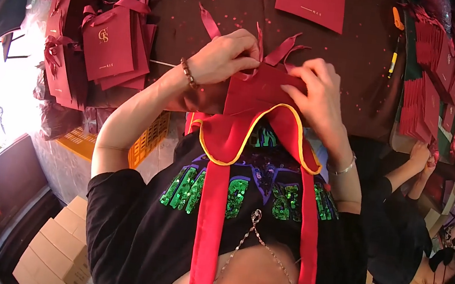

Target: The person threads ribbons through red gift bags by hand, then stacks the completed bags.

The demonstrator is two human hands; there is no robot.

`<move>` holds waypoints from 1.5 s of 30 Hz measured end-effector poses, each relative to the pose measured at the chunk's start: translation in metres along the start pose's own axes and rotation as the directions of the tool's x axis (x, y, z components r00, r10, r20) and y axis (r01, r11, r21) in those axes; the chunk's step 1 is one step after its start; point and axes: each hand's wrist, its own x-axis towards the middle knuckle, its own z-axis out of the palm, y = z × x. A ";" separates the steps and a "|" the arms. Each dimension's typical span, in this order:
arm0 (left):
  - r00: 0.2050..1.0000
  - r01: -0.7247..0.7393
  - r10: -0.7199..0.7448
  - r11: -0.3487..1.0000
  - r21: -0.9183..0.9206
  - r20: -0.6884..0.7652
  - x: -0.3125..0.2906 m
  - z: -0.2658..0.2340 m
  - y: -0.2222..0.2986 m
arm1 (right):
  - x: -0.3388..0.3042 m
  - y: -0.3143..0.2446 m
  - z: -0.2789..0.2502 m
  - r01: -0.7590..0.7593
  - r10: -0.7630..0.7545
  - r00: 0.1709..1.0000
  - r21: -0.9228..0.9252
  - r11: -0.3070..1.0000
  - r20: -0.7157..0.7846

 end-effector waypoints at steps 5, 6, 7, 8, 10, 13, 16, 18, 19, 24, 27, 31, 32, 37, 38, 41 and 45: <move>0.990 0.133 -0.123 0.978 -0.159 0.071 -0.001 0.001 0.002 | -0.026 0.009 -0.014 -0.092 0.093 0.996 0.068 0.993 -0.014; 0.977 0.198 -0.179 0.963 -0.185 0.112 -0.001 0.001 0.003 | -0.029 0.015 -0.010 -0.140 0.142 0.990 0.216 0.966 0.006; 0.977 0.194 -0.173 0.963 -0.186 0.120 0.001 0.001 0.003 | -0.032 0.019 -0.006 -0.189 0.191 0.981 0.357 0.915 0.031; 0.986 0.134 -0.124 0.987 -0.092 0.108 0.002 0.001 0.003 | -0.031 0.024 -0.001 -0.251 0.229 0.968 0.432 0.866 0.104; 0.992 0.068 -0.068 0.998 0.002 0.106 0.003 0.000 0.004 | -0.028 0.027 0.003 -0.416 0.346 0.909 0.530 0.739 0.231; 0.966 0.154 -0.169 0.984 0.089 0.197 -0.004 -0.021 0.015 | -0.022 0.037 0.011 -0.502 0.385 0.864 0.611 0.613 0.323; 0.912 0.201 -0.278 0.945 0.259 0.303 -0.013 -0.057 0.027 | -0.016 0.041 0.012 -0.504 0.382 0.864 0.603 0.619 0.329; 0.881 0.249 -0.355 0.910 0.332 0.313 -0.024 -0.078 0.035 | -0.016 0.048 0.020 -0.488 0.389 0.869 0.662 0.569 0.307; 0.880 0.249 -0.356 0.910 0.333 0.314 -0.032 -0.086 0.037 | -0.015 0.049 0.020 -0.490 0.390 0.868 0.663 0.567 0.308; 0.907 0.315 -0.379 0.899 0.303 0.184 -0.065 -0.117 0.035 | -0.010 0.056 0.009 -0.523 0.465 0.839 0.654 0.547 0.282; 0.910 0.400 -0.413 0.901 0.171 0.048 -0.076 -0.129 0.026 | -0.010 0.061 0.007 -0.553 0.485 0.821 0.629 0.546 0.302; 0.884 0.364 -0.448 0.839 -0.405 -0.133 -0.081 -0.121 0.019 | -0.007 0.058 0.012 -0.518 0.469 0.844 0.619 0.590 0.260; 0.902 0.324 -0.410 0.849 -0.417 -0.134 -0.074 -0.113 0.021 | -0.005 0.060 0.015 -0.475 0.445 0.867 0.640 0.604 0.223; 0.964 0.180 0.020 0.683 0.708 -0.264 -0.055 -0.064 -0.017 | -0.008 0.059 0.009 -0.490 0.425 0.867 0.594 0.638 0.258; 0.960 0.257 -0.026 0.476 0.841 -0.279 -0.056 -0.052 -0.022 | -0.008 0.061 0.009 -0.509 0.439 0.856 0.595 0.622 0.274; 0.961 0.266 -0.036 0.374 0.889 -0.273 -0.056 -0.044 -0.029 | -0.011 0.063 0.008 -0.530 0.464 0.843 0.576 0.623 0.274; 0.952 0.259 -0.115 0.799 0.543 -0.284 -0.060 -0.064 -0.034 | -0.008 0.069 0.007 -0.492 0.419 0.866 0.610 0.621 0.272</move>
